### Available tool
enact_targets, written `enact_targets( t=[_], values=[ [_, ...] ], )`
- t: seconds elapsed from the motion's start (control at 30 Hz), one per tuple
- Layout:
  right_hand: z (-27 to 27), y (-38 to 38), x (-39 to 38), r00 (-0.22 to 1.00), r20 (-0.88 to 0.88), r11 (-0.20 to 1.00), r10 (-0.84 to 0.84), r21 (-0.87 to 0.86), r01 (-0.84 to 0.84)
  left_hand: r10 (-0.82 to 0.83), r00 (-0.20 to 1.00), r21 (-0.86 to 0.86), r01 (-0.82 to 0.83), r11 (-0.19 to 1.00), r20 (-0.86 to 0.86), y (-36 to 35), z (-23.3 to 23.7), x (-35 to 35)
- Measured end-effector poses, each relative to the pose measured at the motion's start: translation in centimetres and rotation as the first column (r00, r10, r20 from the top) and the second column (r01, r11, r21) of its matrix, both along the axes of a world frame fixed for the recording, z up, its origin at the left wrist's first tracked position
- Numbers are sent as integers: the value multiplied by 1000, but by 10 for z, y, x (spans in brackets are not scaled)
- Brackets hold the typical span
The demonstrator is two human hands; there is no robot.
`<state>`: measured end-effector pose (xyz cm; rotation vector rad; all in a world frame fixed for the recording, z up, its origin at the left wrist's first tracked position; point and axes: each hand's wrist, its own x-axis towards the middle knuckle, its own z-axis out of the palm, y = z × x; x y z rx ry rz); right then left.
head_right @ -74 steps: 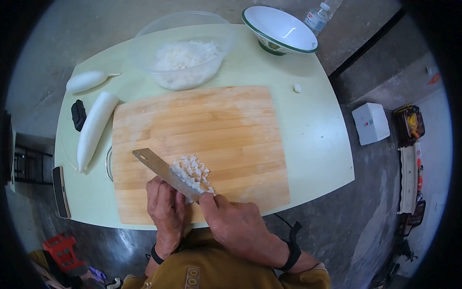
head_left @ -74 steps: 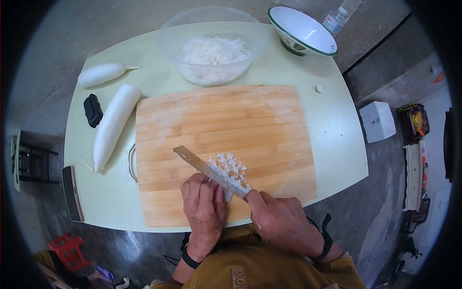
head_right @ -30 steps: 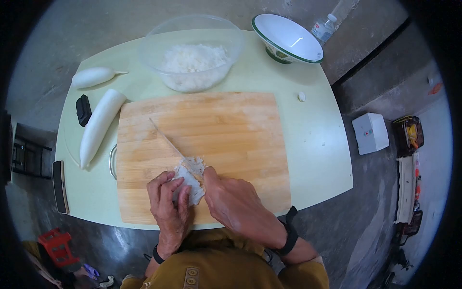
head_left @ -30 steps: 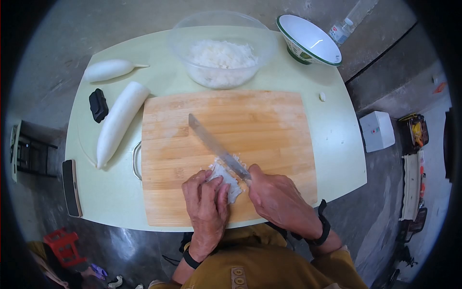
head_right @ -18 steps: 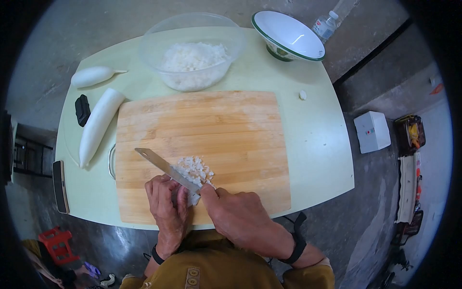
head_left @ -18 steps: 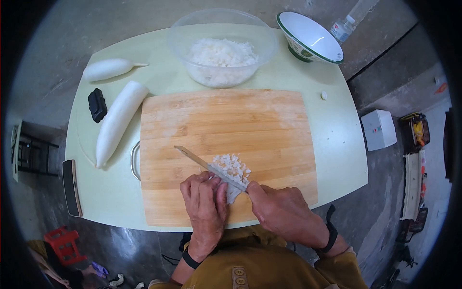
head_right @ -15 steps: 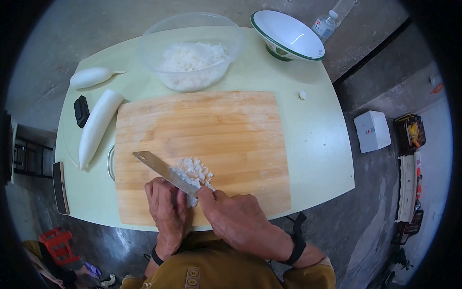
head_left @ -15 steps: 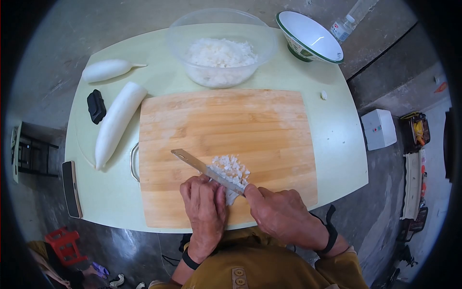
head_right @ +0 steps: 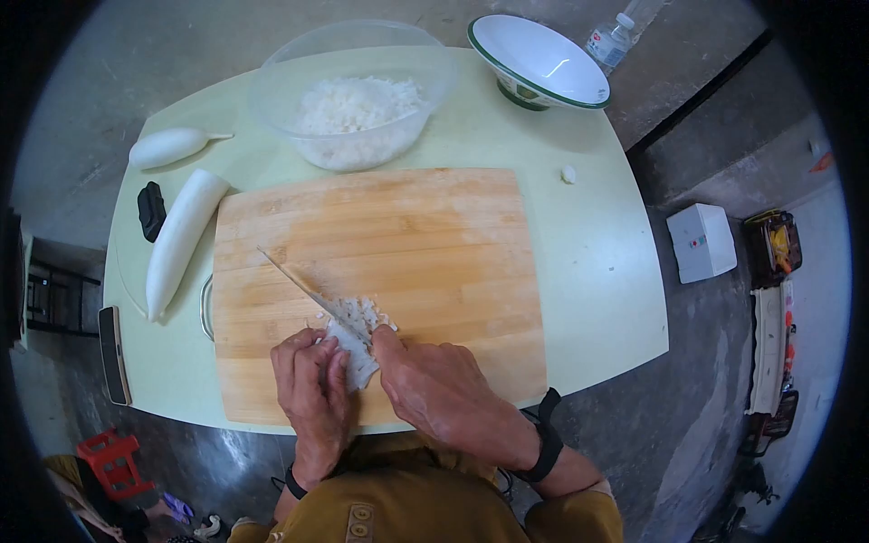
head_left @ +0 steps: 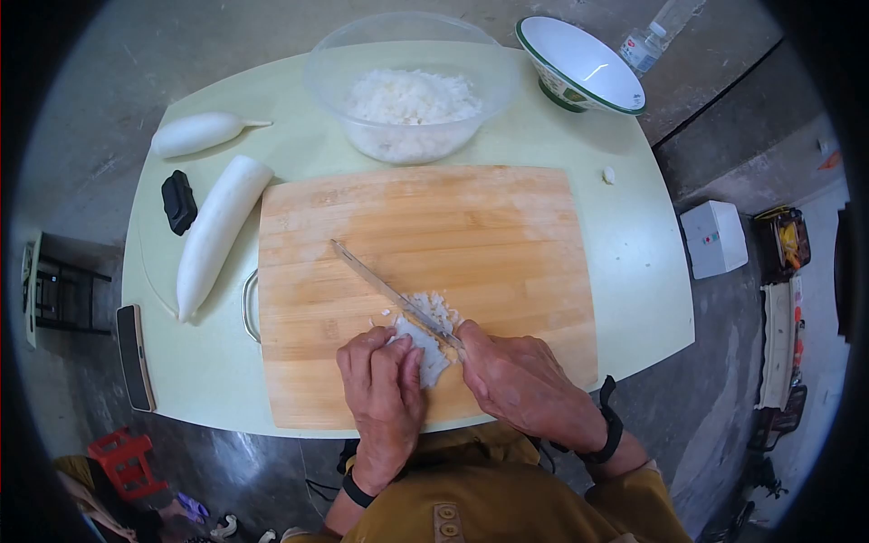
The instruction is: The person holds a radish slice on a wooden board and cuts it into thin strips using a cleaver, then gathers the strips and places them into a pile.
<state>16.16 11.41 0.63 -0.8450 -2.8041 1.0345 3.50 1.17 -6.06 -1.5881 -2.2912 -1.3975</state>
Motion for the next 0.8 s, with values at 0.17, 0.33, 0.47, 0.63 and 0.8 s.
enact_targets(
  t=[0.17,0.33,0.47,0.63,0.8],
  values=[
    [11,-4,11,998,58,999,-24,-25,25,3,1000,-3,-3,1000,-22,0,0,0],
    [14,-7,16,994,49,995,95,30,-96,9,1000,-3,-9,1000,-16,0,1,1],
    [15,-10,13,992,57,989,110,93,-115,-8,1000,-37,7,999,-26,0,2,0],
    [10,-1,0,987,70,984,142,94,-148,-21,999,-36,20,999,-25,0,3,0],
    [0,-7,-8,991,133,996,33,82,-44,-20,1000,-3,20,1000,-10,0,1,0]
  ],
)
